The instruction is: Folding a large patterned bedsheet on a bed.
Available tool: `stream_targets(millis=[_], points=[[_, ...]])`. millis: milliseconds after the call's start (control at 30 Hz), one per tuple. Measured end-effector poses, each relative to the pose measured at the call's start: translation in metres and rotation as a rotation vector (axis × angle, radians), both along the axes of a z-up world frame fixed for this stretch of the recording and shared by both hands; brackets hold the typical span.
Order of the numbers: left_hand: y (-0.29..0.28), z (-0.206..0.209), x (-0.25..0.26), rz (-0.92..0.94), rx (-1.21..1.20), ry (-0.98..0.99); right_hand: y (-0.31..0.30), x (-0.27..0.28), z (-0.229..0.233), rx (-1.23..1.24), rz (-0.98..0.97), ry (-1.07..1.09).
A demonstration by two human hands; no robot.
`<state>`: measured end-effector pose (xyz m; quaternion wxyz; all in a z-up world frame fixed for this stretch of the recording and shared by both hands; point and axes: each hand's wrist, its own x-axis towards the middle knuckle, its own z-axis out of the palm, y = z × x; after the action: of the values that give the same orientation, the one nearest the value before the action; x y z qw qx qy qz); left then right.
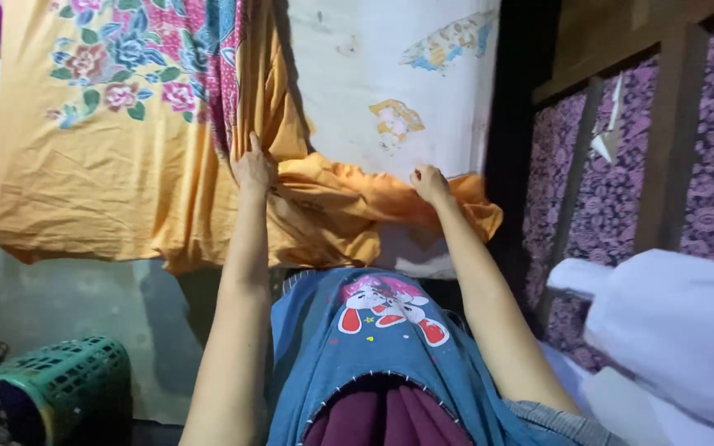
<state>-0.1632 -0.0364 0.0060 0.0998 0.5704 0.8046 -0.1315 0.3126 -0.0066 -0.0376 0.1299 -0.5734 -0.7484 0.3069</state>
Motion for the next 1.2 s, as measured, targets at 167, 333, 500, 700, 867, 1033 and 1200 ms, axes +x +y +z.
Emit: stream_targets(millis=[167,333,500,700,867,1033,1200], points=[[-0.029,0.008,-0.058,-0.062,-0.004,0.150,-0.005,-0.071,0.021,-0.092,-0.068,0.018],[-0.040,0.021,-0.088,-0.075,0.238,-0.175,-0.009,-0.123,0.026,-0.273,-0.012,-0.041],[-0.006,0.046,-0.086,-0.169,0.438,-0.260,0.009,-0.156,0.039,-0.251,-0.046,-0.087],[0.055,0.023,-0.054,-0.269,0.552,-0.443,0.034,-0.169,0.058,-0.240,-0.104,-0.038],[0.088,-0.003,-0.017,-0.313,0.358,-0.588,0.039,-0.156,0.044,-0.286,-0.106,-0.017],[0.086,-0.013,-0.003,-0.179,0.333,-0.268,0.031,-0.130,0.008,-0.245,-0.122,-0.028],[0.079,0.027,-0.013,-0.297,0.383,-0.370,0.030,-0.123,0.018,-0.176,-0.134,-0.051]])
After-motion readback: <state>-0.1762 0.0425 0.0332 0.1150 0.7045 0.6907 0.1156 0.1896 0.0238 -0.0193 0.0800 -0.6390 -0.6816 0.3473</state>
